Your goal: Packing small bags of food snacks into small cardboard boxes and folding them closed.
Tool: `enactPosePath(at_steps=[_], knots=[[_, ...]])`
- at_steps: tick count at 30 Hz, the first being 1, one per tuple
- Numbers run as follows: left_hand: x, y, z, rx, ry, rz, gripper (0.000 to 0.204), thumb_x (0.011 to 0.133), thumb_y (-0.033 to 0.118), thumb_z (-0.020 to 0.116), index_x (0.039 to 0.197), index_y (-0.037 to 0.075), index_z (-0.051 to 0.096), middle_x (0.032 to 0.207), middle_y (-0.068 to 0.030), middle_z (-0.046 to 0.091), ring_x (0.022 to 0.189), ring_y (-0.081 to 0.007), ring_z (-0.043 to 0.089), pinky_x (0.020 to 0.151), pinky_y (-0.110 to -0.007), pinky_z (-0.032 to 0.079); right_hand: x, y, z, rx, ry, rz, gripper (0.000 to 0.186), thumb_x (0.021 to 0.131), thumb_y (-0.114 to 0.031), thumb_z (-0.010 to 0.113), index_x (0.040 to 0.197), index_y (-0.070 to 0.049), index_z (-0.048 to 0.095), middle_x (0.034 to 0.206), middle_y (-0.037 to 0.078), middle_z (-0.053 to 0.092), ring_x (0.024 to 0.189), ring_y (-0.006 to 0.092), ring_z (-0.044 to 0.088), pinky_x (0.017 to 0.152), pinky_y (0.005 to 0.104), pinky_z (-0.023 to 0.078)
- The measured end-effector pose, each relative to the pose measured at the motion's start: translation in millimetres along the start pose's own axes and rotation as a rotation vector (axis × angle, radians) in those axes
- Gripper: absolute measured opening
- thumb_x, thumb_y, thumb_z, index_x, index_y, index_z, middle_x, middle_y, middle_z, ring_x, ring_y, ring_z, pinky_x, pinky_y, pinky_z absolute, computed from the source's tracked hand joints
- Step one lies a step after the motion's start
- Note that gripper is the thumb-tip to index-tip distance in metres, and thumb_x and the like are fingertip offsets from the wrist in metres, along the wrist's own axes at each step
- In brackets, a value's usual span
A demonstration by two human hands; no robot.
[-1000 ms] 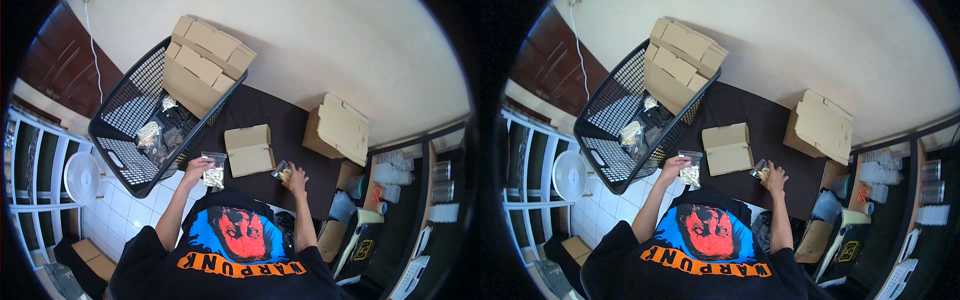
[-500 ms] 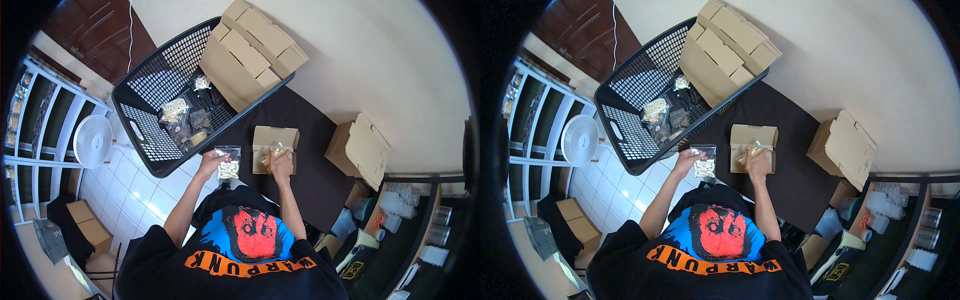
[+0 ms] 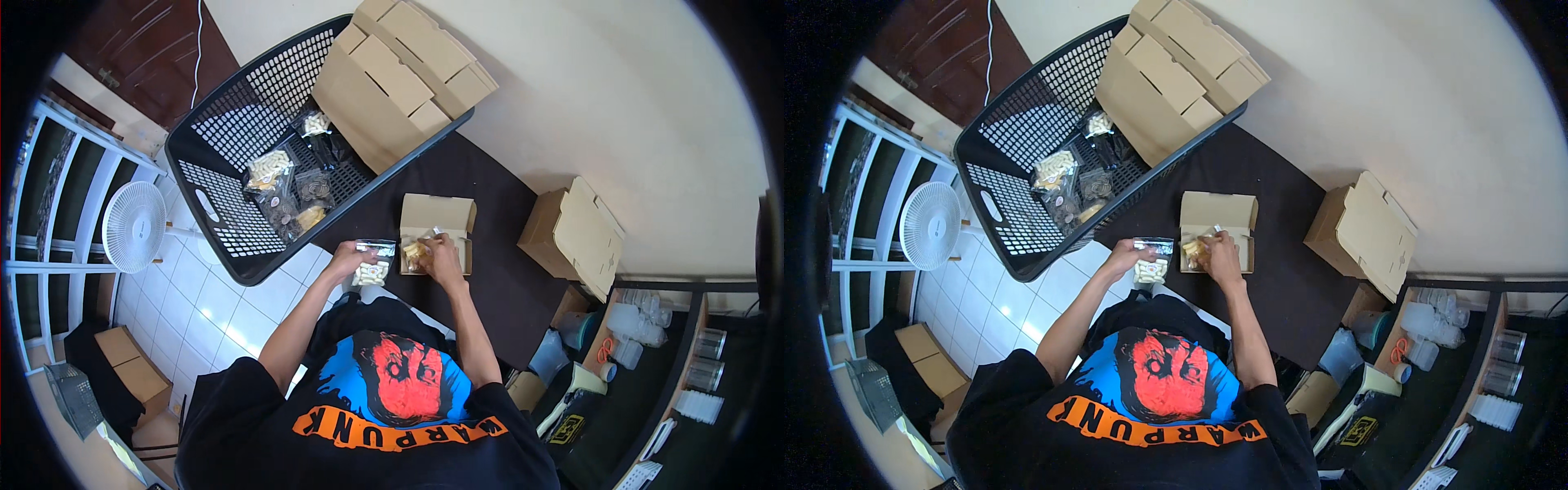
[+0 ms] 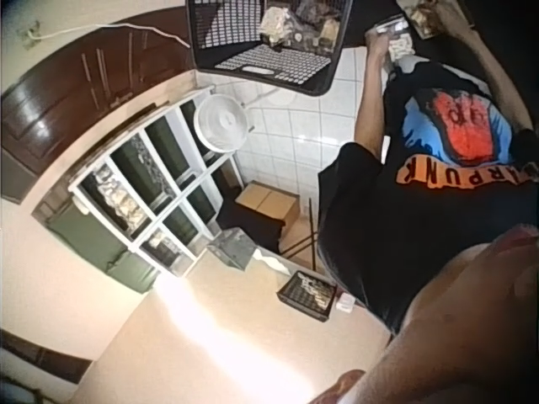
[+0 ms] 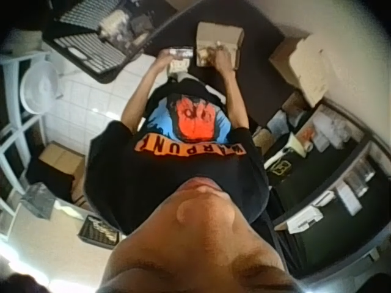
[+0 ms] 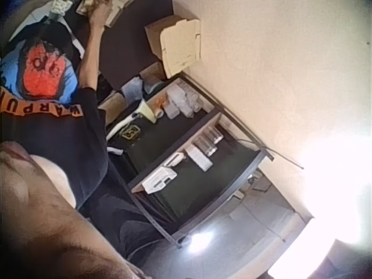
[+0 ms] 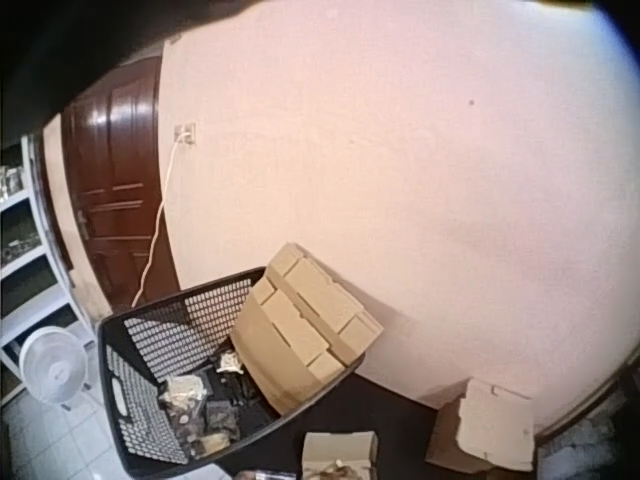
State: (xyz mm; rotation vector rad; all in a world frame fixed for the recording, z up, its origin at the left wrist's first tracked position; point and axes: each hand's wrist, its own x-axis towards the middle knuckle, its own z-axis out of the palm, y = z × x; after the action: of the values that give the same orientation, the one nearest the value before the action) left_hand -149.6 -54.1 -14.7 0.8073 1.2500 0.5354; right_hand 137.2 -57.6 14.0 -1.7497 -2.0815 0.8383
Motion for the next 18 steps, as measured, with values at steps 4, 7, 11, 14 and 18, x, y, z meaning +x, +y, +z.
enactPosePath(at_steps=[4, 7, 11, 14, 18], knots=[[-2, -2, 1, -0.008, 0.011, -0.008, 0.024, 0.099, 0.010, 0.070, 0.118, -0.005, 0.070, 0.110, -0.0146, 0.077, 0.098, -0.0209, 0.075, 0.088, -0.034, 0.059, -8, -3, 5, -0.036, 0.067, 0.191, 0.053, 0.078, -0.030, 0.089, 0.124, -0.008, 0.073, 0.126, 0.025, 0.060, 0.107, 0.0427, 0.065, 0.088, 0.0506, 0.054], [-4, 4, 3, -0.024, -0.037, -0.044, 0.024, 0.099, 0.011, 0.069, 0.117, -0.004, 0.071, 0.109, -0.0144, 0.077, 0.098, -0.0213, 0.075, 0.088, -0.034, 0.059, -13, 3, 21, 0.057, 0.269, 0.141, 0.047, 0.080, -0.028, 0.088, 0.118, -0.004, 0.071, 0.105, 0.023, 0.069, 0.090, 0.0391, 0.070, 0.076, 0.0462, 0.057], [5, 1, 6, 0.030, -0.127, -0.022, 0.022, 0.100, 0.010, 0.068, 0.118, -0.003, 0.072, 0.108, -0.0124, 0.078, 0.099, -0.0195, 0.075, 0.088, -0.033, 0.058, -8, 9, 27, 0.484, 0.073, 0.365, 0.043, 0.081, -0.022, 0.088, 0.113, -0.002, 0.068, 0.081, 0.019, 0.071, 0.076, 0.0336, 0.072, 0.070, 0.0436, 0.056], [12, -1, 13, 0.045, -0.158, -0.034, 0.021, 0.100, 0.010, 0.068, 0.118, -0.002, 0.073, 0.108, -0.0111, 0.078, 0.099, -0.0180, 0.074, 0.088, -0.033, 0.058, -3, 10, 27, 0.334, 0.157, 0.184, 0.040, 0.081, -0.018, 0.088, 0.109, -0.001, 0.066, 0.067, 0.014, 0.069, 0.062, 0.0279, 0.070, 0.063, 0.0412, 0.055], [15, 5, 20, 0.125, -0.149, -0.037, 0.022, 0.100, 0.012, 0.070, 0.118, -0.001, 0.073, 0.107, -0.0106, 0.078, 0.097, -0.0171, 0.074, 0.086, -0.032, 0.058, 4, 26, 34, 0.442, 0.119, 0.213, 0.042, 0.081, -0.015, 0.090, 0.104, -0.001, 0.058, 0.066, 0.011, 0.066, 0.055, 0.0194, 0.066, 0.050, 0.0356, 0.051]])
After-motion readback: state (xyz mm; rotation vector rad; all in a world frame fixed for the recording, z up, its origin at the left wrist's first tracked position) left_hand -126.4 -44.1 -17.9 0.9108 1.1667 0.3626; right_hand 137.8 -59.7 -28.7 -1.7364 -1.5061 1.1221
